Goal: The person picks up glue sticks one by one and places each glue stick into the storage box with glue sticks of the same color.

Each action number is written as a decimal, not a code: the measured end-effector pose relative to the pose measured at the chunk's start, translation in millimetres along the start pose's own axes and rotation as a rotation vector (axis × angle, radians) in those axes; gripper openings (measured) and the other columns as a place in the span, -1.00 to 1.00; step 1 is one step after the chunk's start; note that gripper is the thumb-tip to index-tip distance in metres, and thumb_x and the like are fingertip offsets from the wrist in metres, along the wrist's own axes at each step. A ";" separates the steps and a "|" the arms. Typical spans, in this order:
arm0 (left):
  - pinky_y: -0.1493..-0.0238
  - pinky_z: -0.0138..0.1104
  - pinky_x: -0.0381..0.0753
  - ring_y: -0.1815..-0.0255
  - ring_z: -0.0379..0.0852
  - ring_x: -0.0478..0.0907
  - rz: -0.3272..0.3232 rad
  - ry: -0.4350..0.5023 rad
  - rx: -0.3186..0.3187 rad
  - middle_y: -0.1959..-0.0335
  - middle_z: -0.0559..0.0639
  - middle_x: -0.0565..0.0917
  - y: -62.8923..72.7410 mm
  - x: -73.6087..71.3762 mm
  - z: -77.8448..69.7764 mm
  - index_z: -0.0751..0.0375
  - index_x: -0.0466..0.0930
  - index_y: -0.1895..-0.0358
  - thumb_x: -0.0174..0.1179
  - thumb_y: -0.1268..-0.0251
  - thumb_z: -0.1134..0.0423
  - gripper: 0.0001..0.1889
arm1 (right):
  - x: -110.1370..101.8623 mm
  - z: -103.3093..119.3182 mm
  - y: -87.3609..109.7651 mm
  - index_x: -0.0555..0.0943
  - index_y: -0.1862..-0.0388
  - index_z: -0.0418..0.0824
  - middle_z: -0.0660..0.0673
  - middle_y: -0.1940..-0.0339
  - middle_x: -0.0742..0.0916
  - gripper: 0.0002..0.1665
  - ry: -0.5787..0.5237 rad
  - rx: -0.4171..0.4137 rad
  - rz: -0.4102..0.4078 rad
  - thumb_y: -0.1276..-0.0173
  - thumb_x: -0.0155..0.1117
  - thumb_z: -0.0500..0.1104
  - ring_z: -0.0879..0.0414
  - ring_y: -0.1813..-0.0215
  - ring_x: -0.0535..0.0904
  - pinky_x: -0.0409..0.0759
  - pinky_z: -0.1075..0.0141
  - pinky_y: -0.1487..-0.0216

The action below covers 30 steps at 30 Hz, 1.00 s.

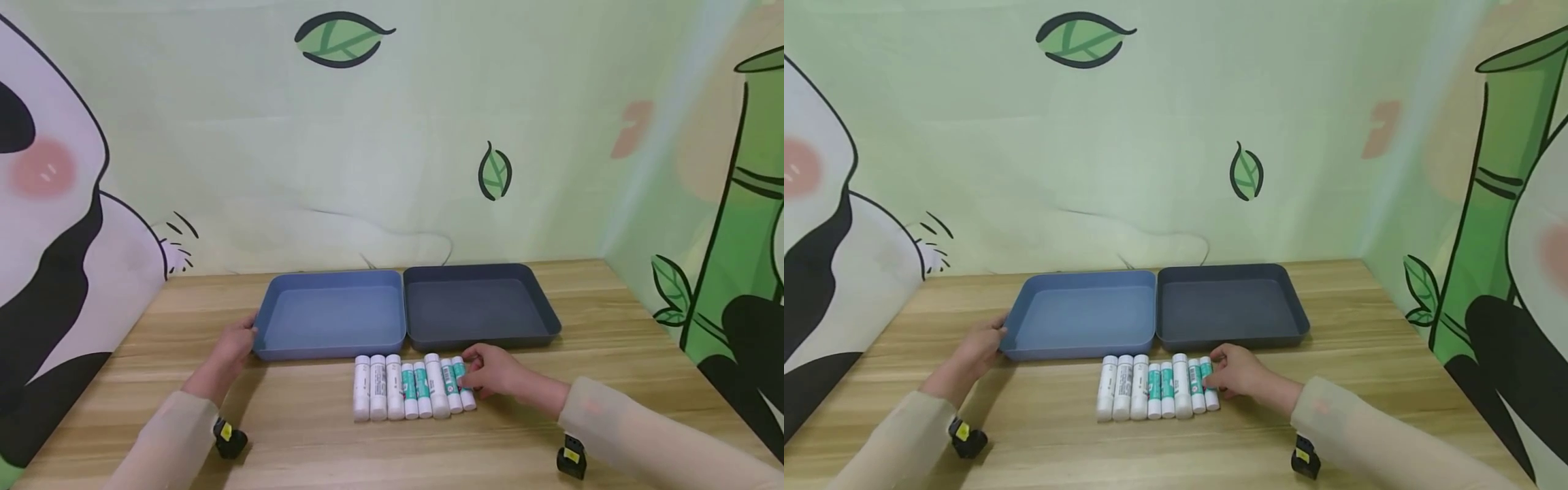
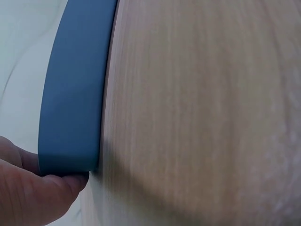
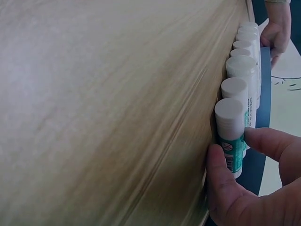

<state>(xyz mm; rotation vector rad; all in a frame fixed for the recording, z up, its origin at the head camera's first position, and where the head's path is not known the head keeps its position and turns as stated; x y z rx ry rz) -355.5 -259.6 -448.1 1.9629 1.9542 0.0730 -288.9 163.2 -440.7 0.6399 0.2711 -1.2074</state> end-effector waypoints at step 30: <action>-0.73 0.04 -0.12 -0.72 0.26 -0.23 -0.037 0.014 -0.038 -0.67 0.39 -0.23 0.6 -2.1 3.7 0.38 -0.29 -0.62 -0.48 -0.60 0.46 -0.41 | 2.6 1.8 1.1 0.44 -0.24 -0.50 -0.13 0.31 0.50 -0.40 -0.014 -0.020 -0.009 -0.20 0.32 -0.41 0.10 0.35 0.50 0.73 0.28 0.44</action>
Point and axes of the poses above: each hand's wrist, its own y-axis away from the middle knuckle, its own x-axis out of the palm, z = x × y, the point moved 9 cm from there along -y, towards the middle knuckle
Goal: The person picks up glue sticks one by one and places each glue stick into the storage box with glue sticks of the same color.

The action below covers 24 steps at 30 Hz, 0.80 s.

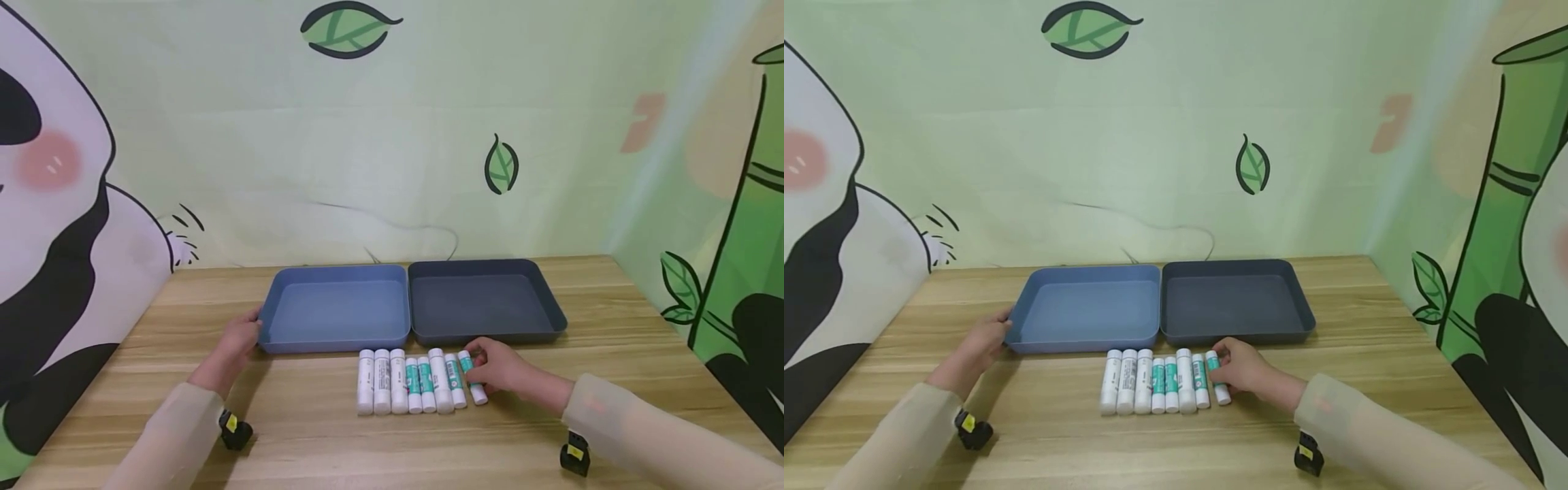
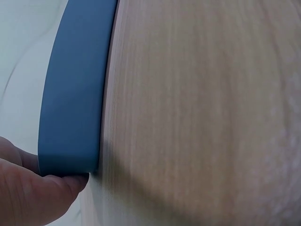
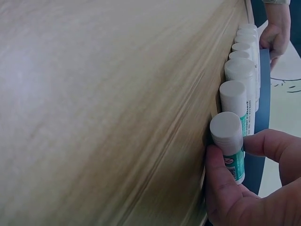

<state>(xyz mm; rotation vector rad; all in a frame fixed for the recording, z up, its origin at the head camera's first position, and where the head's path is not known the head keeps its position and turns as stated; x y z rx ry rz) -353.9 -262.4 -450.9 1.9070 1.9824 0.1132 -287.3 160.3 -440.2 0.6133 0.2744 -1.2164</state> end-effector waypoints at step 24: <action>-0.73 0.04 -0.07 -0.71 0.28 -0.15 0.011 -0.013 0.021 -0.67 0.42 -0.16 2.5 2.5 -2.5 0.39 -0.29 -0.63 -0.50 -0.59 0.46 -0.40 | -0.6 2.1 -2.5 0.42 -0.30 -0.47 -0.18 0.21 0.53 -0.35 -0.013 0.021 0.020 -0.20 0.31 -0.38 0.08 0.27 0.54 0.74 0.28 0.38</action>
Point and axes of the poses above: each hand's wrist, its own y-axis away from the middle knuckle, its own x-axis out of the palm, z = x × y, the point moved 9 cm from there along -y, towards the middle knuckle
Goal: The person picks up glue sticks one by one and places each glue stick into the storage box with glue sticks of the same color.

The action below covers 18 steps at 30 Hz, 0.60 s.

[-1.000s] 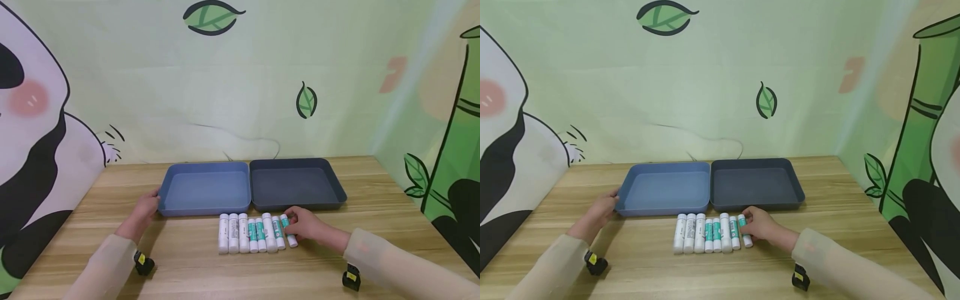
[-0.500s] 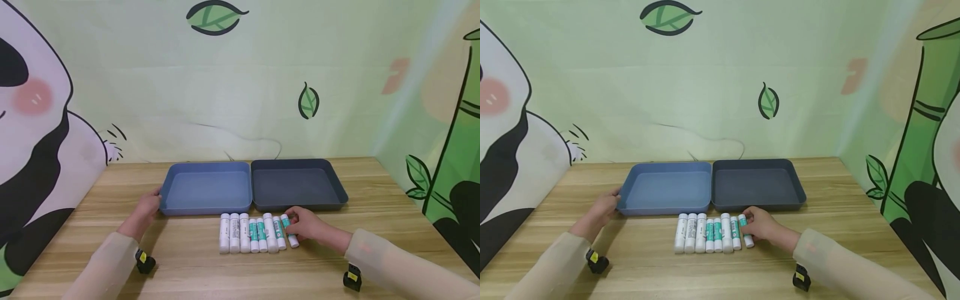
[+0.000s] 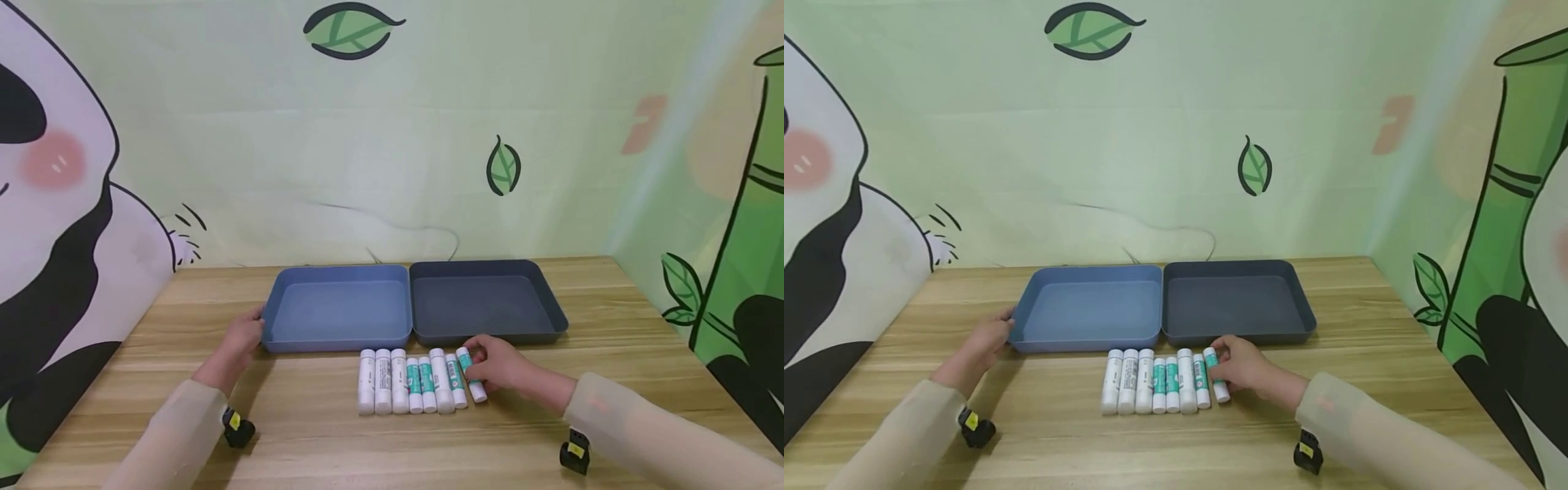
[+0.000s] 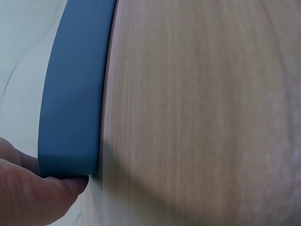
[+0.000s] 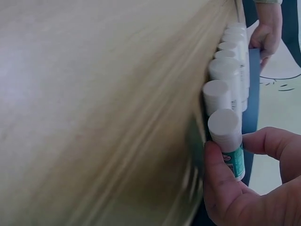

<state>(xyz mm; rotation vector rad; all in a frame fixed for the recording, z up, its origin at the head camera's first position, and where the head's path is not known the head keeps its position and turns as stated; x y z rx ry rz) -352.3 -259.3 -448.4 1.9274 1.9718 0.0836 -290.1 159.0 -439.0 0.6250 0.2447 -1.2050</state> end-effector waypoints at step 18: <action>-0.74 0.02 -0.10 -0.71 0.27 -0.19 -0.004 -0.002 0.027 -0.67 0.42 -0.17 0.7 1.0 -2.0 0.45 -0.26 -0.61 -0.48 -0.57 0.48 -0.40 | -20.1 30.9 9.3 0.30 -0.44 -0.41 -0.19 0.09 0.53 -0.27 -0.054 0.028 0.059 -0.29 0.24 -0.33 0.09 0.30 0.56 0.72 0.27 0.31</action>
Point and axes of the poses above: each hand's wrist, its own y-axis away from the middle knuckle, its own x-axis out of the palm, z = x × y, the point moved 9 cm from there along -y, towards the middle knuckle
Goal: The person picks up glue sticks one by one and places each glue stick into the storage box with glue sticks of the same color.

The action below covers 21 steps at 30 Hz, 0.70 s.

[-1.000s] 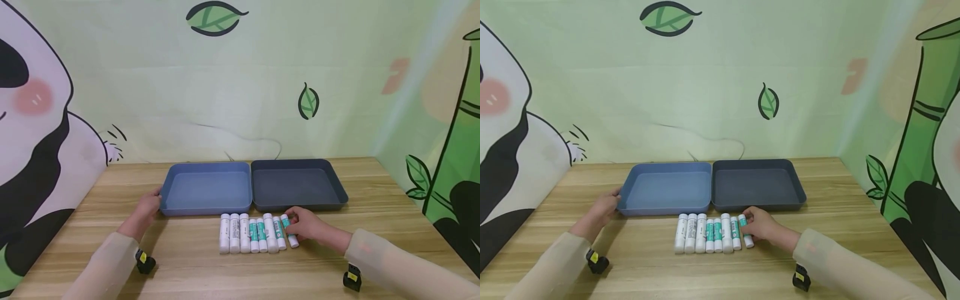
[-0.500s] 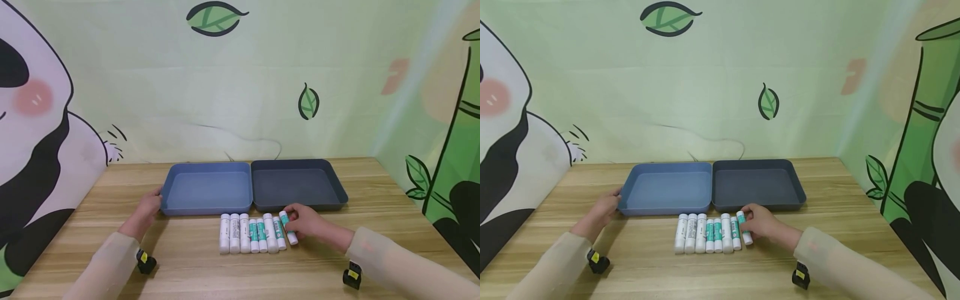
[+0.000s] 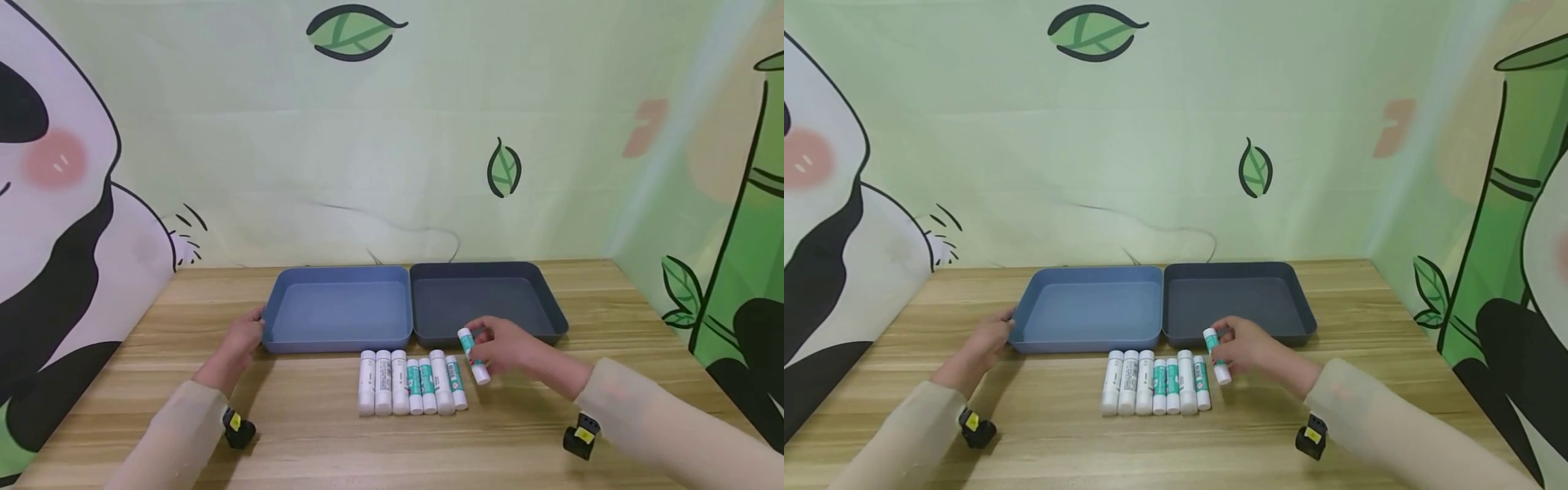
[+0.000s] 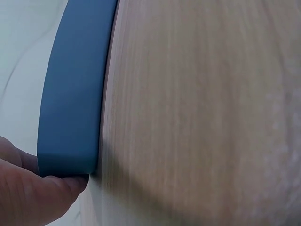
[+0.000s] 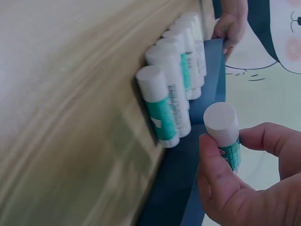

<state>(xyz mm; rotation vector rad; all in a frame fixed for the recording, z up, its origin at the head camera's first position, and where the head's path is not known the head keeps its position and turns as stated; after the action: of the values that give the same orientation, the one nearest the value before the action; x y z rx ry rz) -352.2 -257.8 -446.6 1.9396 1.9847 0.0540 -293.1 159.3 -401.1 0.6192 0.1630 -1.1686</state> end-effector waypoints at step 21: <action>-0.74 0.03 -0.09 -0.71 0.29 -0.18 -0.002 -0.007 -0.005 -0.67 0.43 -0.18 -1.5 -0.2 0.7 0.48 -0.27 -0.61 -0.49 -0.58 0.48 -0.41 | -24.8 30.7 4.4 0.21 -0.56 -0.37 -0.31 -0.16 0.56 -0.19 -0.018 -0.050 0.061 -0.38 0.23 -0.25 0.05 0.09 0.65 0.79 0.26 0.14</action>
<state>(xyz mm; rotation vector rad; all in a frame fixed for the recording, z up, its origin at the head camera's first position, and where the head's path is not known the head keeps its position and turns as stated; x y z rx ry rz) -353.4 -258.3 -447.6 1.9313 1.9805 0.0520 -305.1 164.1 -363.5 0.5657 0.1574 -1.1079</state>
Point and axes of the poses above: each hand's wrist, its own y-axis away from the middle knuckle, its own x-axis out of the palm, z = x × y, the point moved 9 cm from there along -y, towards the middle knuckle
